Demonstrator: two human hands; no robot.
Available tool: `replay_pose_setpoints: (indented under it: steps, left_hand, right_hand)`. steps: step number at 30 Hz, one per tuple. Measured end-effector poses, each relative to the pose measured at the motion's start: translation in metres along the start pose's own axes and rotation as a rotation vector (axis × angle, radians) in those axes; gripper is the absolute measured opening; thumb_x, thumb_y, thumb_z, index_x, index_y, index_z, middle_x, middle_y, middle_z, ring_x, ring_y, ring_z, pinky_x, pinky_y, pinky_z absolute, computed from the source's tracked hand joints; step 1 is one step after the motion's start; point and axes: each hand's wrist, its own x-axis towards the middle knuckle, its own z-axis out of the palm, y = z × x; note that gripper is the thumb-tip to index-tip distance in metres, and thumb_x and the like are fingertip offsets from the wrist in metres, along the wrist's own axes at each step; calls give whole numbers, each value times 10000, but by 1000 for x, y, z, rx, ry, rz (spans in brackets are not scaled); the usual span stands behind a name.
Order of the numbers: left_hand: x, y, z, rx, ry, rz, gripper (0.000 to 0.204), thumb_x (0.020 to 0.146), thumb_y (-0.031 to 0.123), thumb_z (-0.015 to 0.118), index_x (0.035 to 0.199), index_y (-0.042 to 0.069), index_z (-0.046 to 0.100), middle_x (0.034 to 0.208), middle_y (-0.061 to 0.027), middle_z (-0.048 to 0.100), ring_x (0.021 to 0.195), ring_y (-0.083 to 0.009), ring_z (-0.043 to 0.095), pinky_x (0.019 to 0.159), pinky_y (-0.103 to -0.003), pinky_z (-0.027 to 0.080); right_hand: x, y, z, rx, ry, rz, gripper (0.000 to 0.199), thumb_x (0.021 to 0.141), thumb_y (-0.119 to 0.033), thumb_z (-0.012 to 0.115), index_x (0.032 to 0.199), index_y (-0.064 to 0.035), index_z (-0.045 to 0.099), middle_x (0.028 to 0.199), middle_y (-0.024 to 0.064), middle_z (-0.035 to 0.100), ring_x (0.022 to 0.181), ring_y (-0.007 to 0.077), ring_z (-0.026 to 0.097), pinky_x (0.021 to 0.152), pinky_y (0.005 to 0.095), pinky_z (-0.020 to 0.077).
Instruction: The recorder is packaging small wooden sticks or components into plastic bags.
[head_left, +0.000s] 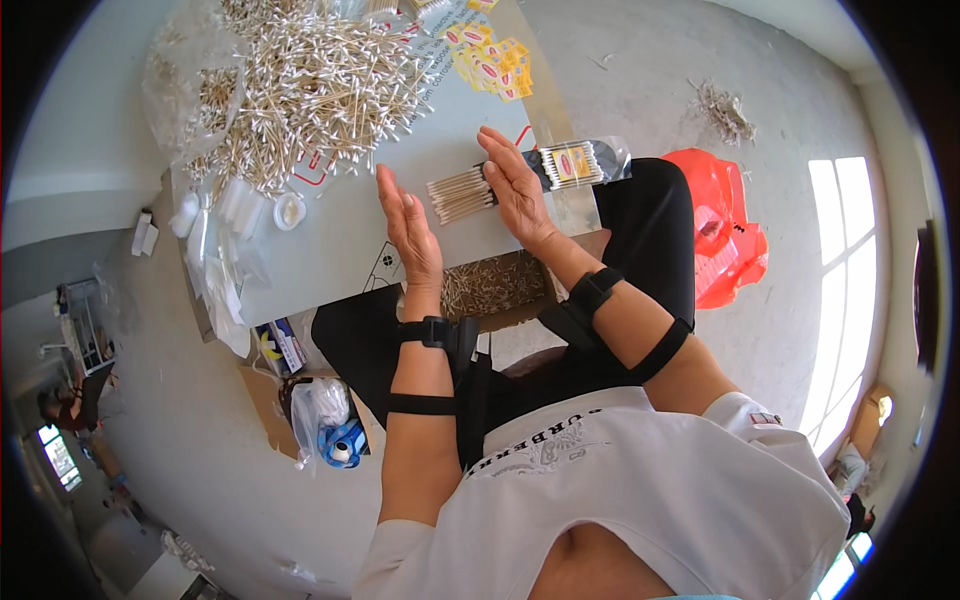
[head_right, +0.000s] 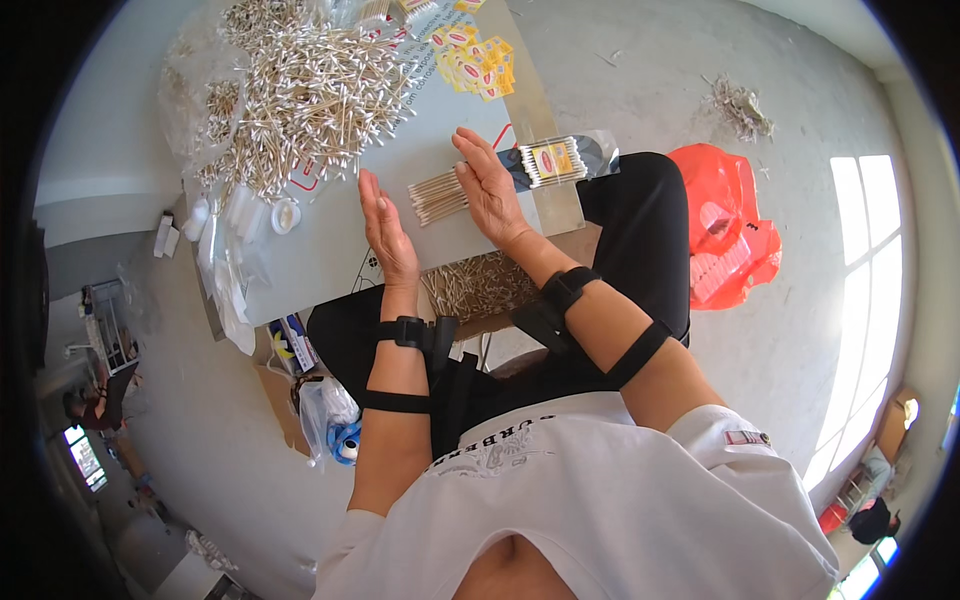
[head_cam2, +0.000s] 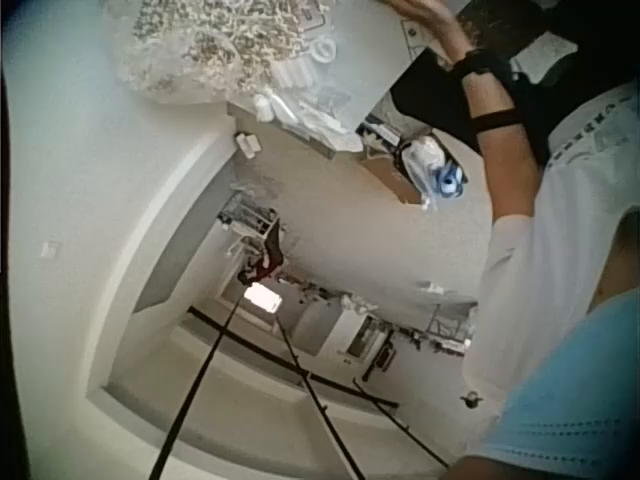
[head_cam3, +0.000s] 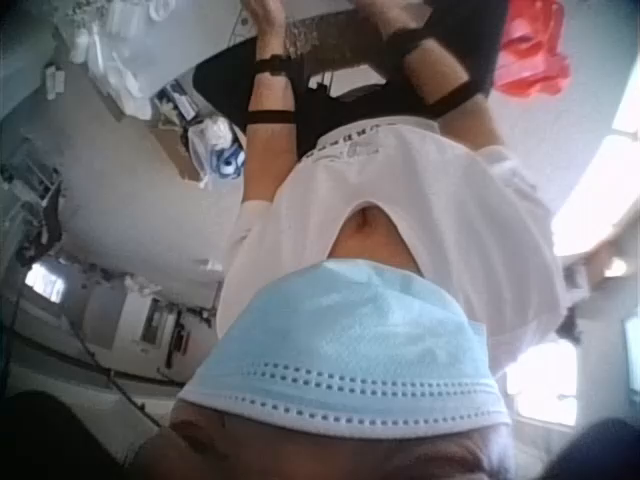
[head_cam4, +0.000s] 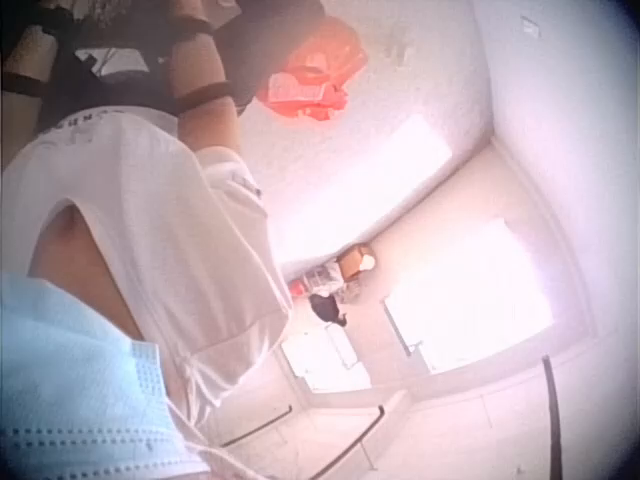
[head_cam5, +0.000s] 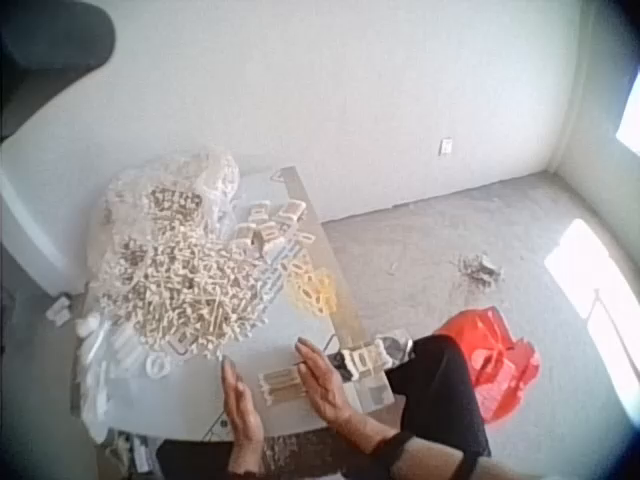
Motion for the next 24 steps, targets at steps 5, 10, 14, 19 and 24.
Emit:
replay_pose_setpoints:
  steps: [5,10,14,19,24]
  left_hand:
    - [5,0,27,-148,19,-49,660,1035,415,356,1511,-10,190,1585,-194,153,1466,-285,167,1179,-396,146]
    - [5,-1,33,-132,37,-29,658,1019,409,404,1500,-4,230,1579,-185,185,1465,-289,176,1175,-413,157]
    - [-3,6,14,647,-189,224,671,985,387,465,1503,20,247,1566,-195,221,1460,-319,197,1183,-454,138]
    - [-16,13,16,1069,-389,175,781,905,421,578,1498,24,260,1565,-181,232,1467,-316,170,1178,-517,123]
    - [-18,15,16,1108,-402,149,787,907,434,576,1500,26,257,1573,-174,219,1471,-306,168,1182,-513,108]
  right_hand:
    - [-3,8,18,93,58,5,367,980,-53,480,1343,3,503,1448,130,442,1342,216,403,1094,301,311]
    - [2,7,2,-4,53,16,343,927,7,529,1267,-1,572,1391,121,500,1243,197,502,1022,273,389]
    - [5,-4,-22,-286,-61,26,210,832,13,609,1028,-21,677,1082,117,629,945,235,630,811,307,494]
    - [10,-4,-25,-421,-168,-64,59,765,-27,649,819,-33,672,826,115,613,791,314,628,690,375,505]
    - [7,-5,-24,-561,-201,-165,33,767,-65,653,750,-47,630,800,120,584,780,328,623,693,406,507]
